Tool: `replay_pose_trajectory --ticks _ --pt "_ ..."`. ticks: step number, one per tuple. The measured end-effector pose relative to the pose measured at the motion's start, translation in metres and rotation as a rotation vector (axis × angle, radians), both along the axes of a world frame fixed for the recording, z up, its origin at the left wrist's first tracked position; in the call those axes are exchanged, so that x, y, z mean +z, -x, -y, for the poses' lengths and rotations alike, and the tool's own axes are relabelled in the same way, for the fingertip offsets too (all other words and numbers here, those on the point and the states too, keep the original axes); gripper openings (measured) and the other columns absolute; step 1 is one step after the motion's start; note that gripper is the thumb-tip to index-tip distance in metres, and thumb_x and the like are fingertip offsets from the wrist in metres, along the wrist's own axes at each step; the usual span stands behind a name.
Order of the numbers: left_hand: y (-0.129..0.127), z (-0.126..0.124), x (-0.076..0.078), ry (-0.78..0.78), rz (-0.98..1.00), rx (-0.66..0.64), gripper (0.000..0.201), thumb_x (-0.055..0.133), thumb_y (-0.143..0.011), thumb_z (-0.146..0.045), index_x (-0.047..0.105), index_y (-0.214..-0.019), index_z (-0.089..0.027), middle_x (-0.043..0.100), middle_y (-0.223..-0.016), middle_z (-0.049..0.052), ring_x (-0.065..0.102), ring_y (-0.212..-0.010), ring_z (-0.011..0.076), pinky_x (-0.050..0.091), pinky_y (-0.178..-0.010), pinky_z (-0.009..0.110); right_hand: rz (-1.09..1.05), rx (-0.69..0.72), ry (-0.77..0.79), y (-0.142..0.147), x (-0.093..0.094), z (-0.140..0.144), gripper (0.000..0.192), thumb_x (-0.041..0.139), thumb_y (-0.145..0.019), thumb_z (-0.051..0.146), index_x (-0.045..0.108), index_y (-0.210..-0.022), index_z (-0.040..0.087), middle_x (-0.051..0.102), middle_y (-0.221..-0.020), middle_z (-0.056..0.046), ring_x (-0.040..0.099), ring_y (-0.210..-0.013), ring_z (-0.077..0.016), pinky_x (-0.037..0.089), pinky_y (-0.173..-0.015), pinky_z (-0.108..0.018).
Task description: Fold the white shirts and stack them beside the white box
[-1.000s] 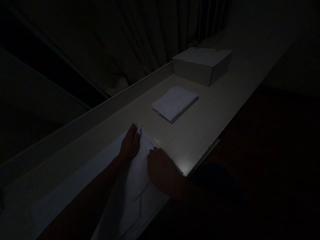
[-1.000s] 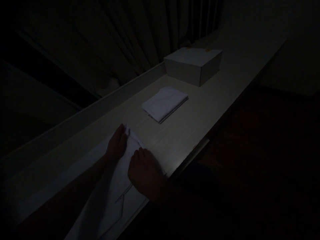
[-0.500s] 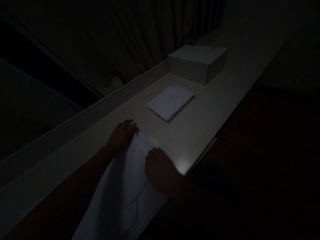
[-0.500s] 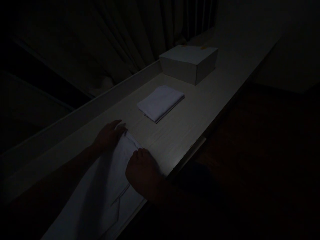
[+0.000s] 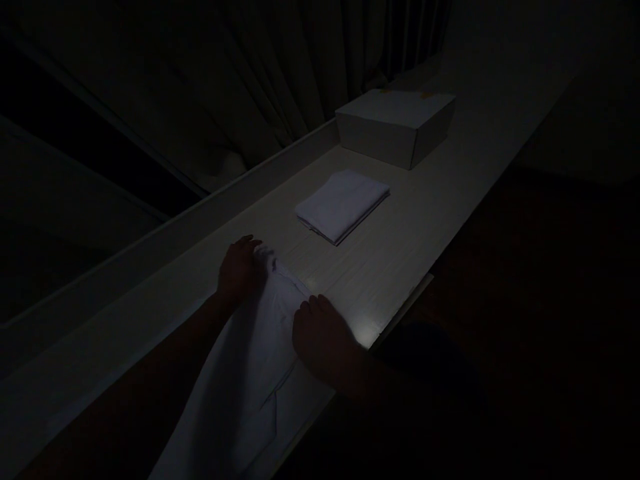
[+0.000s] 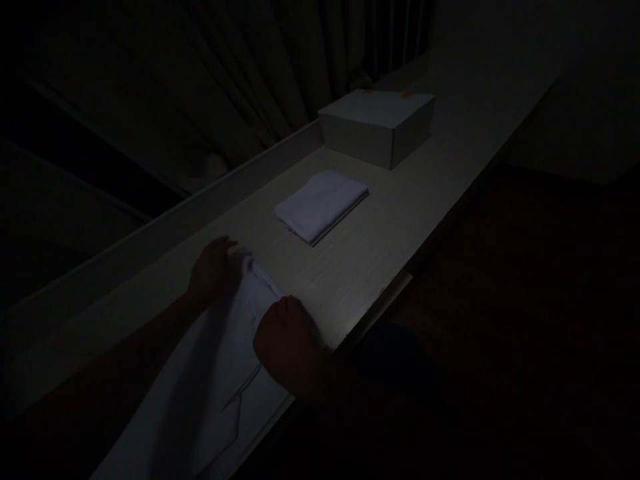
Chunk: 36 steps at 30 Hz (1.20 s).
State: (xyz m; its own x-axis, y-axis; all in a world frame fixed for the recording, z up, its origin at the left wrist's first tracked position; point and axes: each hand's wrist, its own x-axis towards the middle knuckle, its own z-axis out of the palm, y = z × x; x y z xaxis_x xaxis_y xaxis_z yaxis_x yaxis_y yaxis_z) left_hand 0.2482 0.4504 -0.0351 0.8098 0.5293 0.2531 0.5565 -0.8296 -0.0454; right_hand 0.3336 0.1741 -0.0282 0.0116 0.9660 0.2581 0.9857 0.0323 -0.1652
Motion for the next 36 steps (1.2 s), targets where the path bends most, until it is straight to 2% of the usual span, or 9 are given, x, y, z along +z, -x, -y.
replay_pose_trajectory --ticks 2,7,11,18,22,27,32,34,36 --pt "0.006 0.008 -0.003 0.023 0.036 0.021 0.05 0.027 -0.097 -0.034 0.048 -0.138 -0.015 0.044 -0.15 0.015 0.038 -0.14 0.0263 0.031 -0.115 0.048 0.02 -0.029 -0.029 0.001 -0.001 0.001 0.026 0.049 -0.093 0.017 0.067 -0.106 0.005 0.065 -0.109 -0.023 0.056 -0.112 -0.0324 0.037 -0.104 -0.055" --pt "0.011 0.037 -0.027 0.158 -0.153 -0.018 0.067 0.022 -0.097 -0.052 0.03 -0.15 -0.012 0.03 -0.159 0.016 0.024 -0.148 0.0289 0.025 -0.118 0.05 0.055 -0.043 -0.057 0.004 -0.01 0.001 0.035 0.048 -0.093 0.02 0.065 -0.116 0.001 0.061 -0.124 -0.026 0.051 -0.124 -0.0374 0.033 -0.109 -0.056" --pt "0.011 0.046 -0.042 0.182 -0.12 0.027 0.074 0.02 -0.096 -0.056 0.02 -0.154 -0.011 0.026 -0.16 0.017 0.019 -0.149 0.0277 0.025 -0.119 0.048 0.043 -0.054 -0.004 0.004 -0.013 0.001 0.035 0.046 -0.093 0.019 0.065 -0.117 0.001 0.061 -0.126 -0.026 0.051 -0.125 -0.037 0.035 -0.108 -0.056" --pt "0.01 0.035 -0.037 0.208 0.02 0.039 0.075 0.024 -0.095 -0.059 0.017 -0.155 -0.015 0.011 -0.164 0.015 0.012 -0.151 0.0265 0.025 -0.119 0.047 -0.084 -0.05 -0.006 0.004 -0.02 0.006 0.054 0.044 -0.099 0.035 0.045 -0.141 0.001 0.04 -0.15 -0.024 0.032 -0.142 -0.0346 0.027 -0.115 -0.054" --pt "0.004 0.024 -0.039 0.208 -0.072 0.062 0.083 0.026 -0.093 -0.064 0.023 -0.152 -0.006 0.021 -0.159 0.023 0.014 -0.149 0.0342 0.024 -0.117 0.055 -0.154 -0.065 0.061 0.004 -0.028 0.012 0.065 0.048 -0.097 0.047 0.039 -0.146 0.004 0.034 -0.154 -0.021 0.022 -0.147 -0.0342 0.023 -0.117 -0.057" --pt "-0.007 0.013 -0.043 0.205 -0.108 0.134 0.089 0.03 -0.089 -0.07 0.025 -0.152 -0.007 0.022 -0.158 0.025 0.019 -0.148 0.0365 0.026 -0.114 0.06 -0.188 -0.068 0.088 -0.003 -0.02 0.023 0.071 0.048 -0.095 0.055 0.039 -0.146 0.008 0.032 -0.156 -0.019 0.022 -0.147 -0.0314 0.021 -0.119 -0.054" --pt "-0.003 0.028 -0.024 0.264 0.029 0.135 0.084 0.03 -0.091 -0.065 0.016 -0.155 -0.011 0.014 -0.162 0.021 0.011 -0.15 0.0312 0.017 -0.119 0.057 -0.174 -0.027 0.086 -0.013 -0.026 0.027 0.069 0.043 -0.097 0.056 0.039 -0.147 0.009 0.03 -0.157 -0.018 0.021 -0.148 -0.0313 0.019 -0.119 -0.055" --pt "0.019 0.05 -0.005 0.266 0.148 0.164 0.081 0.031 -0.093 -0.062 0.012 -0.156 -0.014 0.012 -0.163 0.017 0.011 -0.151 0.0275 0.018 -0.12 0.053 -0.159 -0.005 0.088 -0.015 -0.029 0.026 0.069 0.043 -0.097 0.056 0.038 -0.147 0.009 0.029 -0.157 -0.017 0.019 -0.148 -0.0316 0.017 -0.119 -0.056" --pt "0.062 0.085 0.014 0.269 0.229 0.17 0.074 0.033 -0.095 -0.057 0.014 -0.156 -0.021 0.014 -0.164 0.012 0.016 -0.15 0.0242 0.025 -0.119 0.049 -0.141 0.01 0.073 -0.016 -0.028 0.025 0.07 0.042 -0.097 0.057 0.036 -0.149 0.01 0.028 -0.158 -0.016 0.017 -0.149 -0.0309 0.013 -0.12 -0.056"
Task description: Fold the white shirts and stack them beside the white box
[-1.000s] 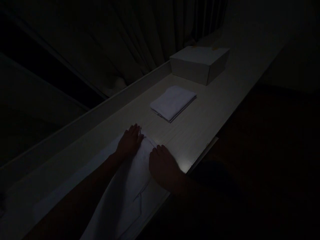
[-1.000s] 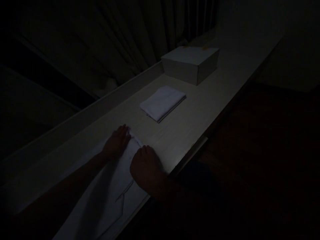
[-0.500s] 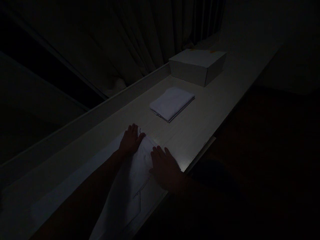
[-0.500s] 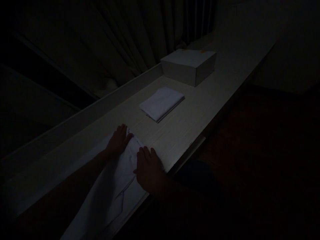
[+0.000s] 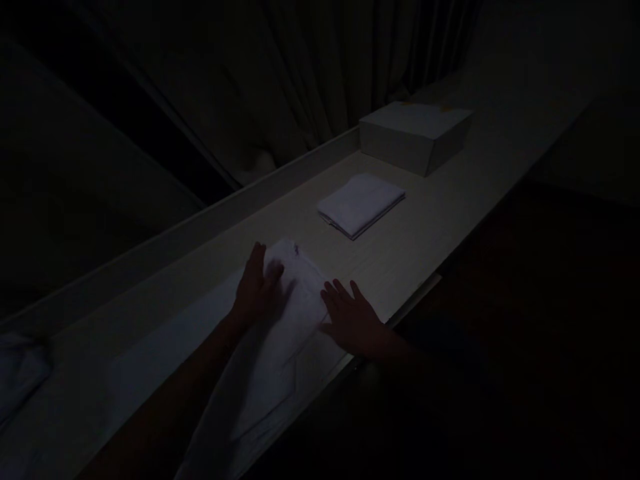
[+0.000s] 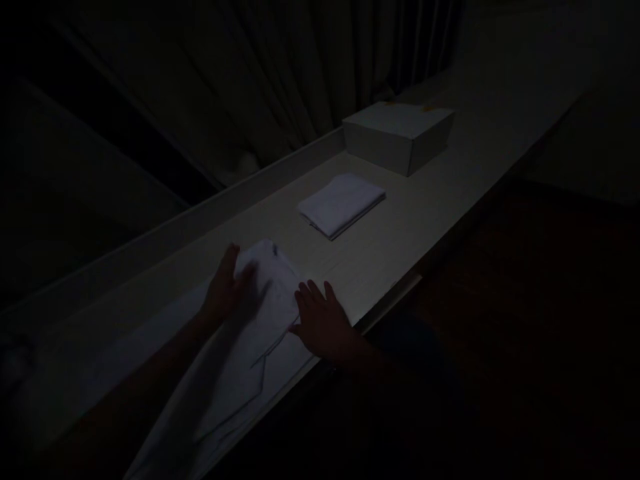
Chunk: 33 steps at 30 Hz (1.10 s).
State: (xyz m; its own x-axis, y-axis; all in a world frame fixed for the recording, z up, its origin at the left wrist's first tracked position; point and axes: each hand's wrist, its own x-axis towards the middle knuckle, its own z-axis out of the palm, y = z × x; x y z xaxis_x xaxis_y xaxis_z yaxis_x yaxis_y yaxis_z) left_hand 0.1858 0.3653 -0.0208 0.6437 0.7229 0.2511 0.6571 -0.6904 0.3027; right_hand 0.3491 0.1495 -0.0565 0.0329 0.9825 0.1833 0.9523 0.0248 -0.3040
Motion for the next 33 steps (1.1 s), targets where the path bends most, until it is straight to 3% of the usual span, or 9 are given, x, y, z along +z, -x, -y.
replay_pose_trajectory --ticks 4,7,10,14,17,22,25,28,33 --pt "0.137 0.093 0.014 -0.061 -0.128 0.011 0.066 0.039 -0.094 -0.048 0.014 -0.154 -0.038 0.017 -0.164 0.0 0.02 -0.149 0.0241 0.029 -0.118 0.055 0.008 0.073 -0.065 0.003 0.008 0.005 0.077 0.039 -0.095 0.065 0.031 -0.152 0.014 0.029 -0.158 -0.014 0.016 -0.149 -0.0283 0.011 -0.121 -0.052" --pt "0.242 0.158 -0.007 -0.145 -0.225 0.062 0.083 0.047 -0.088 -0.051 0.001 -0.156 -0.038 0.015 -0.164 0.004 0.021 -0.149 0.0293 0.032 -0.115 0.062 0.029 0.183 0.007 0.003 0.009 0.016 0.093 0.042 -0.086 0.076 0.029 -0.153 0.013 0.031 -0.157 -0.015 0.021 -0.148 -0.0299 0.012 -0.121 -0.05" --pt "0.308 0.202 -0.037 -0.188 -0.387 0.042 0.101 0.057 -0.078 -0.057 -0.001 -0.157 -0.03 0.02 -0.161 0.013 0.02 -0.148 0.0362 0.036 -0.109 0.065 0.078 0.267 0.11 -0.003 0.004 0.027 0.102 0.048 -0.081 0.079 0.027 -0.154 0.012 0.024 -0.159 -0.017 0.018 -0.148 -0.0317 0.011 -0.122 -0.048" --pt "0.331 0.231 -0.056 -0.205 -0.491 -0.01 0.097 0.057 -0.078 -0.054 0.005 -0.157 -0.03 0.025 -0.159 0.012 0.024 -0.146 0.0372 0.038 -0.107 0.065 0.139 0.39 0.174 -0.02 0.003 0.044 0.105 0.061 -0.078 0.072 0.021 -0.156 0.014 0.016 -0.161 -0.016 0.012 -0.149 -0.0317 0.007 -0.122 -0.047" --pt "0.333 0.241 -0.055 -0.226 -0.476 0.01 0.089 0.052 -0.08 -0.032 0.006 -0.157 -0.031 0.025 -0.159 0.009 0.026 -0.146 0.0327 0.038 -0.11 0.061 0.203 0.505 0.177 -0.035 0.003 0.057 0.106 0.07 -0.078 0.054 0.013 -0.157 0.013 0.015 -0.161 -0.017 0.011 -0.15 -0.0293 0.005 -0.122 -0.048" --pt "0.356 0.246 -0.056 -0.227 -0.473 0.066 0.097 0.043 -0.072 -0.008 -0.001 -0.155 -0.034 0.026 -0.159 0.005 0.027 -0.146 0.0276 0.036 -0.113 0.056 0.266 0.578 0.149 -0.052 0.001 0.066 0.086 0.053 -0.081 0.011 0.013 -0.157 0.016 0.02 -0.161 -0.011 0.013 -0.15 -0.0208 0.01 -0.122 -0.047" --pt "0.379 0.24 -0.051 -0.217 -0.466 0.1 0.1 0.044 -0.071 -0.01 -0.005 -0.155 -0.031 0.024 -0.16 0.007 0.022 -0.147 0.0294 0.031 -0.115 0.059 0.237 0.6 0.179 -0.059 0.004 0.065 0.082 0.048 -0.082 0.009 0.015 -0.157 0.019 0.021 -0.161 -0.008 0.014 -0.15 -0.0194 0.012 -0.122 -0.045" --pt "0.399 0.23 -0.039 -0.167 -0.456 0.015 0.099 0.046 -0.073 -0.017 -0.007 -0.155 -0.028 0.021 -0.161 0.007 0.02 -0.148 0.0276 0.027 -0.118 0.054 0.178 0.606 0.241 -0.065 0.009 0.065 0.081 0.053 -0.084 0.016 0.019 -0.156 0.022 0.024 -0.16 -0.006 0.018 -0.149 -0.0207 0.012 -0.123 -0.043" --pt "0.418 0.212 -0.021 -0.132 -0.401 -0.091 0.096 0.052 -0.081 -0.046 -0.007 -0.155 -0.028 0.024 -0.159 0.008 0.028 -0.146 0.0286 0.029 -0.118 0.049 0.114 0.569 0.264 -0.071 0.019 0.068 0.075 0.054 -0.086 0.021 0.024 -0.155 0.028 0.026 -0.159 -0.002 0.022 -0.148 -0.0196 0.018 -0.123 -0.04"
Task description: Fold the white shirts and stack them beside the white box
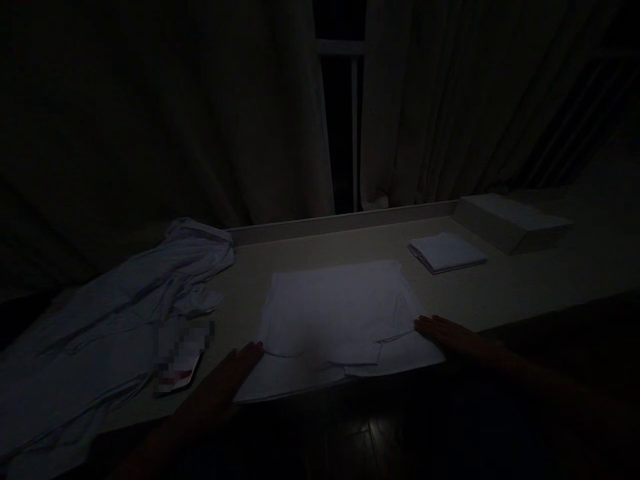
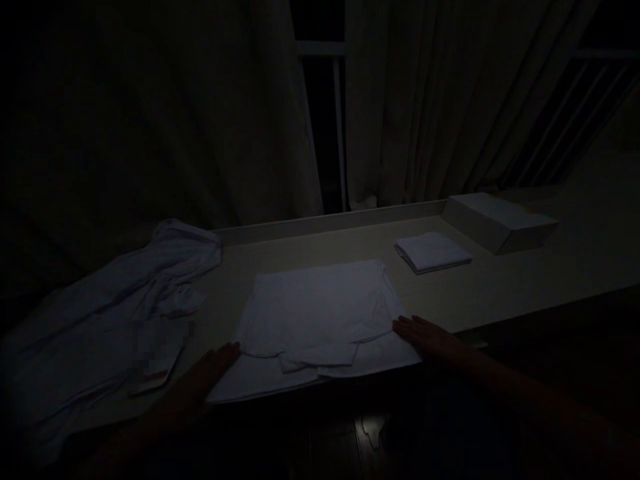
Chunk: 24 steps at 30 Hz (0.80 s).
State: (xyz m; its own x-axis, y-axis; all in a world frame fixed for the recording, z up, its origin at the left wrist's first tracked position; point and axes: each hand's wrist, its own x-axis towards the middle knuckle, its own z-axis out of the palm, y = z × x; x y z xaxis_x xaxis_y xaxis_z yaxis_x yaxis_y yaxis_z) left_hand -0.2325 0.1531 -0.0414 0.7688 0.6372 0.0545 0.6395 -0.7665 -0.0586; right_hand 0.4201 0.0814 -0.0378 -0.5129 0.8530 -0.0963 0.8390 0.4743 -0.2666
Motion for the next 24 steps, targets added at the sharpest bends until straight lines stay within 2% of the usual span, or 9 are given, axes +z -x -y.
replay_pose_trajectory --ticks 3,7,11,15,17,20,24 --pt "0.003 -0.009 0.006 0.021 0.0 -0.029 0.095 0.051 -0.083 -0.056 -0.004 -0.155 -0.03 0.025 -0.158 0.007 0.031 -0.144 0.0274 0.029 -0.118 0.047 0.012 0.002 -0.009 0.0 0.002 -0.001 0.069 0.049 -0.091 0.025 0.025 -0.155 0.028 0.026 -0.159 0.0 0.023 -0.147 -0.0184 0.018 -0.123 -0.04" --pt "0.006 -0.02 0.008 0.092 -0.033 -0.103 0.089 0.05 -0.085 -0.053 0.0 -0.155 -0.031 0.025 -0.159 0.004 0.032 -0.145 0.0248 0.028 -0.119 0.043 0.016 -0.02 0.01 -0.002 0.0 -0.006 0.064 0.048 -0.092 0.025 0.03 -0.153 0.031 0.03 -0.157 0.0 0.028 -0.145 -0.0201 0.024 -0.121 -0.041" --pt "0.01 -0.037 -0.001 0.096 -0.032 -0.136 0.081 0.051 -0.085 -0.036 0.007 -0.154 -0.037 0.031 -0.157 0.001 0.035 -0.143 0.0246 0.032 -0.118 0.045 0.023 -0.03 -0.017 -0.001 0.002 -0.008 0.064 0.048 -0.091 0.022 0.032 -0.152 0.035 0.034 -0.155 0.001 0.032 -0.144 -0.0183 0.028 -0.119 -0.039" --pt "0.005 -0.057 -0.013 -0.028 0.008 -0.004 0.083 0.044 -0.08 -0.013 0.015 -0.153 -0.039 0.032 -0.157 -0.001 0.034 -0.144 0.0257 0.037 -0.115 0.048 0.035 -0.016 -0.002 0.005 0.009 -0.008 0.065 0.049 -0.091 0.026 0.029 -0.153 0.029 0.03 -0.158 -0.002 0.029 -0.145 -0.0192 0.026 -0.119 -0.04" --pt "-0.001 -0.063 -0.016 -0.044 0.016 -0.002 0.088 0.041 -0.075 -0.006 0.016 -0.153 -0.037 0.031 -0.157 -0.002 0.033 -0.144 0.0249 0.036 -0.116 0.049 0.03 -0.03 0.01 0.007 0.01 -0.009 0.067 0.051 -0.089 0.025 0.031 -0.153 0.027 0.03 -0.158 -0.003 0.03 -0.145 -0.0205 0.025 -0.119 -0.04" --pt "-0.007 -0.065 -0.02 -0.012 0.028 -0.061 0.091 0.04 -0.071 -0.004 0.017 -0.153 -0.037 0.031 -0.157 -0.002 0.034 -0.144 0.0233 0.036 -0.116 0.048 0.014 -0.049 0.002 0.004 0.0 -0.013 0.066 0.051 -0.088 0.02 0.036 -0.151 0.028 0.035 -0.156 -0.005 0.032 -0.144 -0.022 0.025 -0.118 -0.041" --pt "0.002 -0.065 -0.032 0.03 0.066 -0.082 0.08 0.042 -0.078 -0.008 0.027 -0.151 -0.035 0.033 -0.157 -0.001 0.032 -0.145 0.0239 0.037 -0.115 0.046 -0.053 0.062 -0.099 -0.012 -0.021 -0.018 0.067 0.052 -0.09 0.022 0.031 -0.153 0.027 0.037 -0.155 -0.008 0.036 -0.141 -0.0252 0.031 -0.114 -0.046"
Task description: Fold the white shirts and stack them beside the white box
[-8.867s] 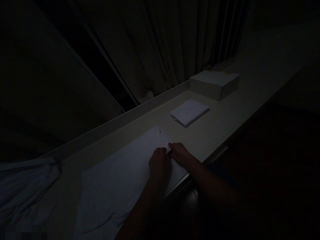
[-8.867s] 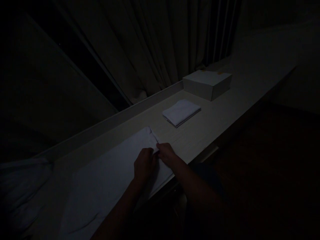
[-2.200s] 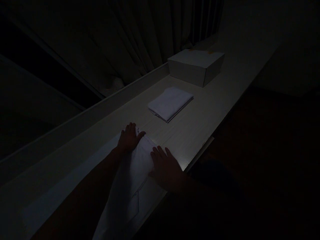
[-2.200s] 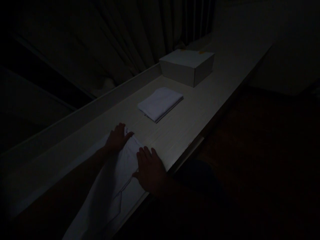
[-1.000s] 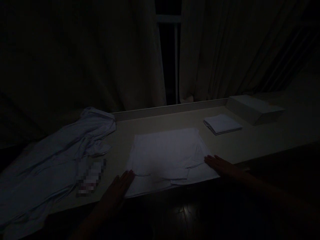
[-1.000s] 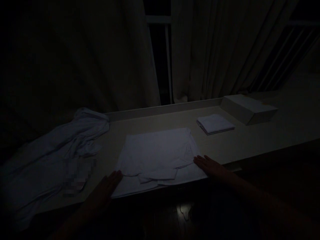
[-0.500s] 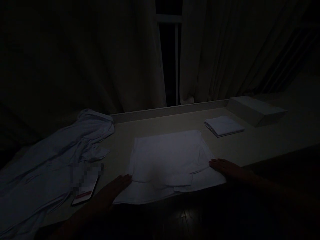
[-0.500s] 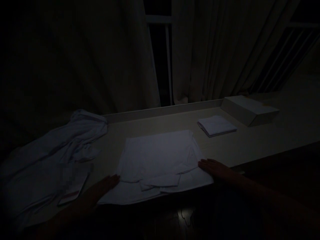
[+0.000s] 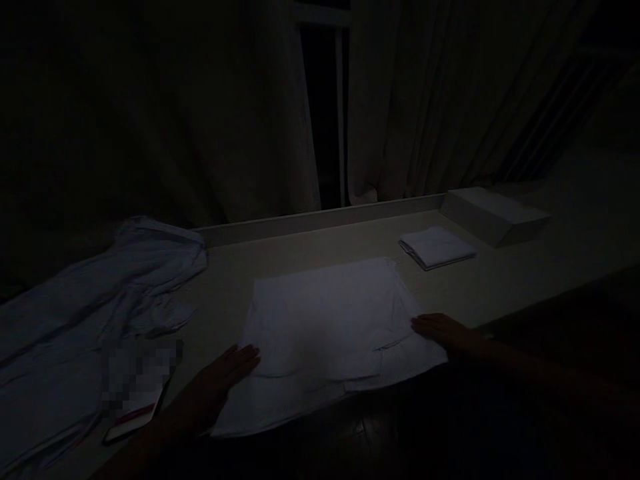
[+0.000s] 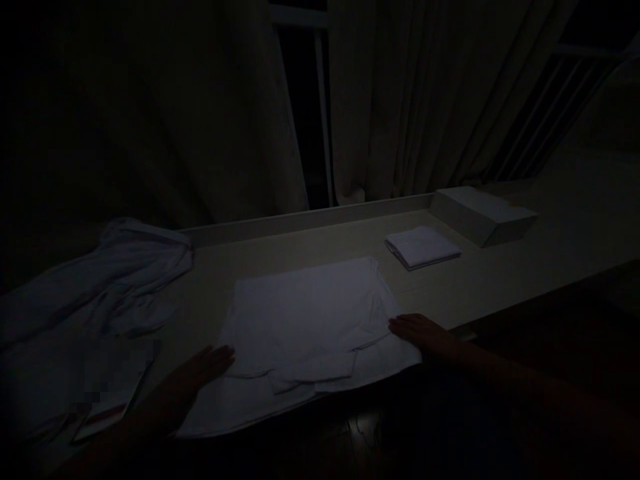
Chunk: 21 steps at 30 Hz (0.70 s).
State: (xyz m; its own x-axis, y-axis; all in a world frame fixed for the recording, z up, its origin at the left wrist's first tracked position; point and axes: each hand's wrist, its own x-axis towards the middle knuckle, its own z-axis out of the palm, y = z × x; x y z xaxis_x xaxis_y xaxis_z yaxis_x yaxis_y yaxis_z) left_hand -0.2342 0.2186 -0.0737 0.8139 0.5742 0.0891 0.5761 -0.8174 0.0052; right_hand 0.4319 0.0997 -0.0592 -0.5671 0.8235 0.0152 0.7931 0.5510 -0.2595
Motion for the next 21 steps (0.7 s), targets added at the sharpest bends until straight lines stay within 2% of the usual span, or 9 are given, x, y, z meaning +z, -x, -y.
replay_pose_trajectory --ticks 5,9,12,16,19,21 --pt "0.011 -0.005 -0.011 0.087 0.054 -0.096 0.071 0.04 -0.085 -0.014 0.031 -0.15 -0.038 0.043 -0.151 -0.001 0.044 -0.138 0.0181 0.032 -0.118 0.042 -0.072 0.071 -0.075 -0.014 -0.019 0.002 0.059 0.05 -0.093 0.021 0.038 -0.15 0.028 0.045 -0.151 -0.008 0.041 -0.137 -0.024 0.034 -0.111 -0.045" --pt "0.005 0.007 -0.003 0.124 0.049 -0.042 0.066 0.041 -0.087 -0.023 0.032 -0.15 -0.04 0.049 -0.147 -0.003 0.047 -0.136 0.0181 0.03 -0.119 0.041 -0.114 0.043 -0.109 -0.011 -0.025 0.009 0.052 0.052 -0.09 0.021 0.051 -0.142 0.028 0.055 -0.142 -0.009 0.046 -0.131 -0.0257 0.037 -0.107 -0.047" --pt "-0.002 0.019 0.005 0.125 0.038 -0.006 0.064 0.045 -0.087 -0.03 0.034 -0.15 -0.037 0.051 -0.146 0.0 0.047 -0.136 0.0204 0.029 -0.119 0.042 -0.104 0.003 -0.075 -0.002 -0.02 0.013 0.052 0.055 -0.088 0.023 0.053 -0.14 0.024 0.06 -0.134 -0.012 0.053 -0.12 -0.0271 0.042 -0.101 -0.043" --pt "-0.006 0.024 0.009 0.112 0.017 0.01 0.054 0.04 -0.089 -0.029 0.047 -0.143 -0.032 0.051 -0.146 0.003 0.045 -0.137 0.019 0.028 -0.118 0.041 -0.052 -0.091 -0.031 0.01 -0.006 0.014 0.068 0.059 -0.086 0.022 0.038 -0.151 0.022 0.062 -0.124 -0.015 0.057 -0.102 -0.0248 0.046 -0.089 -0.037" --pt "-0.009 0.026 0.011 0.084 0.019 0.016 0.051 0.037 -0.089 -0.025 0.056 -0.136 -0.029 0.049 -0.147 0.005 0.044 -0.138 0.018 0.028 -0.118 0.038 -0.025 -0.01 -0.074 0.012 -0.001 0.011 0.065 0.055 -0.088 0.016 0.039 -0.15 0.027 0.06 -0.128 -0.013 0.054 -0.108 -0.0245 0.043 -0.093 -0.039" --pt "-0.013 0.028 0.015 0.084 0.038 0.031 0.05 0.036 -0.088 -0.023 0.058 -0.133 -0.03 0.052 -0.145 0.004 0.046 -0.136 0.0179 0.028 -0.117 0.038 -0.028 0.043 -0.101 0.011 -0.001 0.01 0.059 0.054 -0.089 0.016 0.045 -0.147 0.028 0.06 -0.128 -0.013 0.053 -0.109 -0.0244 0.043 -0.093 -0.04"
